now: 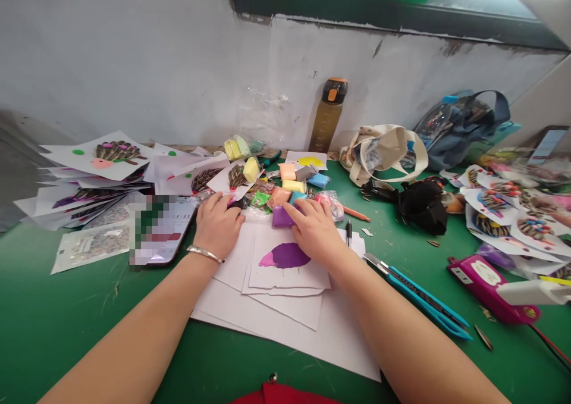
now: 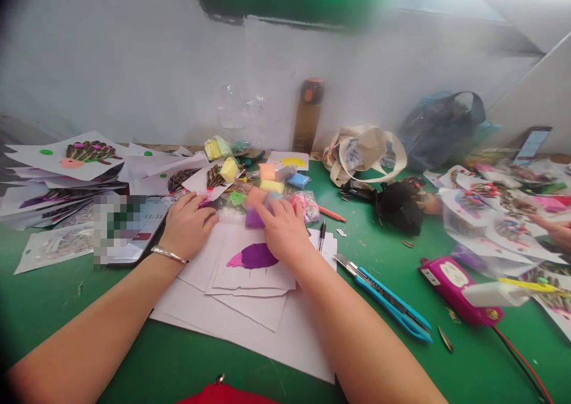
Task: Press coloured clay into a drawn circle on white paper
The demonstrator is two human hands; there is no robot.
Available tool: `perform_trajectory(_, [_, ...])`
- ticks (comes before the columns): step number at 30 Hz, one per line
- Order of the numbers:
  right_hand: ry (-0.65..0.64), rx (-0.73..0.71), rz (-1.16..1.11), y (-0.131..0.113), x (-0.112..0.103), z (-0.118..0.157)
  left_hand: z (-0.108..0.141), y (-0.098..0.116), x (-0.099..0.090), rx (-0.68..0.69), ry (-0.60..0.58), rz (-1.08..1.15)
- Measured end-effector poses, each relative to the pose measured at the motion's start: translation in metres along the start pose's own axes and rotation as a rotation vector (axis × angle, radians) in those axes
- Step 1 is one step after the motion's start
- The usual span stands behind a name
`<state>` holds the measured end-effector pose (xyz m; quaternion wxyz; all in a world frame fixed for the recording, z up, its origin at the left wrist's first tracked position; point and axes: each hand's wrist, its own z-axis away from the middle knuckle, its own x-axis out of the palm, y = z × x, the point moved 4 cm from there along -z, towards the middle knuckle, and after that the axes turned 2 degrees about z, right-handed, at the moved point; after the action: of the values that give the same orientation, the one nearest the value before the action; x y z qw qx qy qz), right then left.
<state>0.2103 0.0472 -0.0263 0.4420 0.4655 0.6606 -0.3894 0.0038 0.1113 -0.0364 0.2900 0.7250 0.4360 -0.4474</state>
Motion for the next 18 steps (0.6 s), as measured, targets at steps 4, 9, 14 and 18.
perform_trajectory(4, [0.027, 0.011, -0.016, 0.001, 0.001, 0.000, 0.005, 0.002, -0.002, 0.002, 0.004, 0.040])
perform_trajectory(9, [0.154, -0.039, -0.084, -0.005, -0.011, -0.001, 0.009, 0.003, -0.006, 0.005, -0.013, 0.039])
perform_trajectory(14, [0.024, -0.135, -0.185, -0.026, -0.024, 0.005, 0.007, 0.008, -0.009, 0.040, -0.032, -0.011])
perform_trajectory(18, [-0.090, -0.193, -0.171, -0.046, -0.032, 0.019, 0.006, 0.009, -0.010, 0.075, 0.006, 0.020])
